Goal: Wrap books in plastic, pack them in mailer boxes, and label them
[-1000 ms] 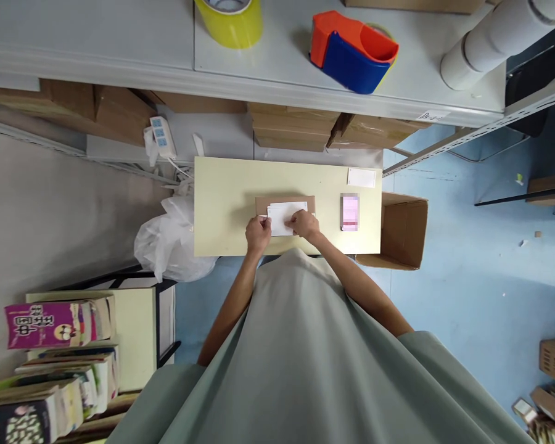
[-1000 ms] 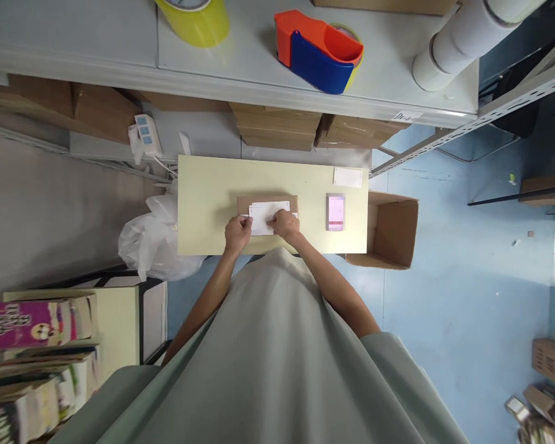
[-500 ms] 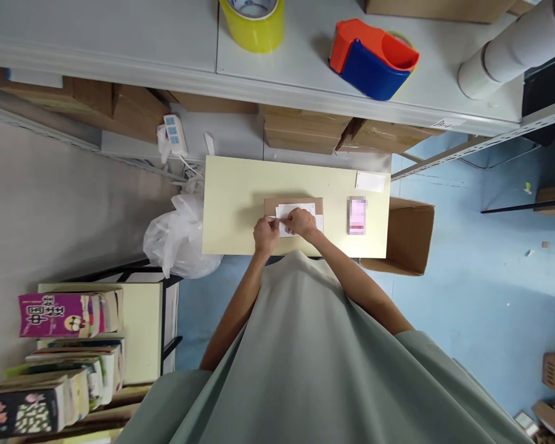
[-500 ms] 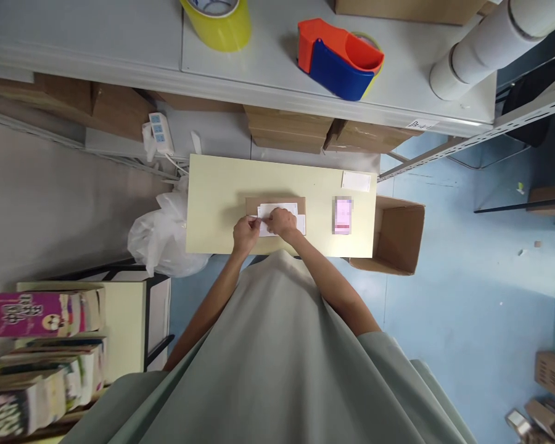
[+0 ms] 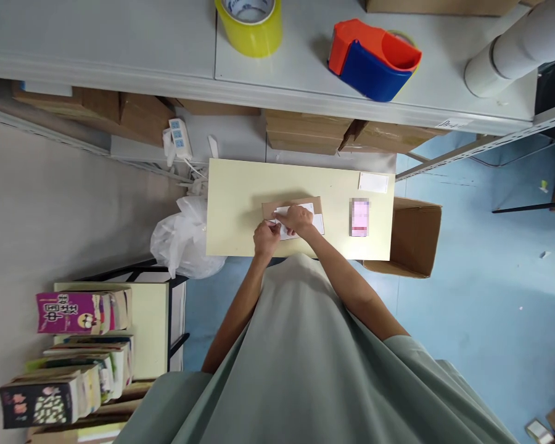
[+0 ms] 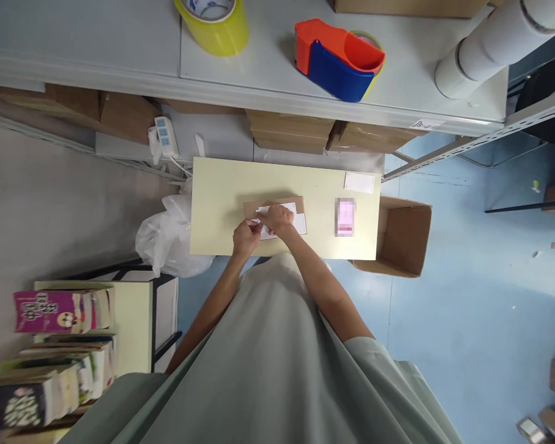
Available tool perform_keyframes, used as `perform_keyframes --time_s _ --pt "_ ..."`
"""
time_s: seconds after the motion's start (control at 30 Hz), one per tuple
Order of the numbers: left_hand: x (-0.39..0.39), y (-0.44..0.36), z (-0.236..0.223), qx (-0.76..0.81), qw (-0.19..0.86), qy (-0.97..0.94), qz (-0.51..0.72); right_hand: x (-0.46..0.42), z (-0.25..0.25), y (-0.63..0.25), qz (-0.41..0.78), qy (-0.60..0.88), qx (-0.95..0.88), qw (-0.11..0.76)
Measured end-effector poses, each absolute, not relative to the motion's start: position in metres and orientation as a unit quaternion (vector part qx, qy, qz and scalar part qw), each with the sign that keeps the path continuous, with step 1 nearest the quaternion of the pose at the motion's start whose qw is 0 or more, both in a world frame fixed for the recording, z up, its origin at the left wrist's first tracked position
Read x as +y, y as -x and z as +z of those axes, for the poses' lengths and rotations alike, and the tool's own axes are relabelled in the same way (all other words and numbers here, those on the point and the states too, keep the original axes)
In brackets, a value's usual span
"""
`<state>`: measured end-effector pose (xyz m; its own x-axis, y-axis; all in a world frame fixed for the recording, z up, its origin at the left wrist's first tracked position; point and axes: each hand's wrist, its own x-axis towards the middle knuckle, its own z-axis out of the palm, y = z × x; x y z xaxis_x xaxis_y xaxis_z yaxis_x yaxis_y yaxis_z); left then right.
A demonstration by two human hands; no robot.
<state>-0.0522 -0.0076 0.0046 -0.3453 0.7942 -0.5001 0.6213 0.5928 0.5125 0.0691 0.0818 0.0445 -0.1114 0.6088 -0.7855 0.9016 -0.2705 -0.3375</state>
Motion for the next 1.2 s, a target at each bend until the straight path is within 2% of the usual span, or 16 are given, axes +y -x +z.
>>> perform_keyframes --time_s 0.33,0.67,0.9,1.2 --pt "-0.013 0.072 0.001 0.801 0.484 -0.3 0.184 0.084 0.046 -0.093 -0.547 -0.624 0.546 0.116" --pt "-0.01 0.071 0.008 0.811 0.475 -0.294 0.174 0.081 0.039 -0.186 -0.596 -0.603 0.523 0.086" --pt "-0.005 0.075 0.01 0.797 0.484 -0.333 0.14 0.093 0.038 -0.179 -0.583 -0.54 0.579 0.18" --pt "0.005 0.072 0.021 0.809 0.485 -0.316 0.098 0.105 0.034 -0.12 -0.573 -0.547 0.599 0.113"
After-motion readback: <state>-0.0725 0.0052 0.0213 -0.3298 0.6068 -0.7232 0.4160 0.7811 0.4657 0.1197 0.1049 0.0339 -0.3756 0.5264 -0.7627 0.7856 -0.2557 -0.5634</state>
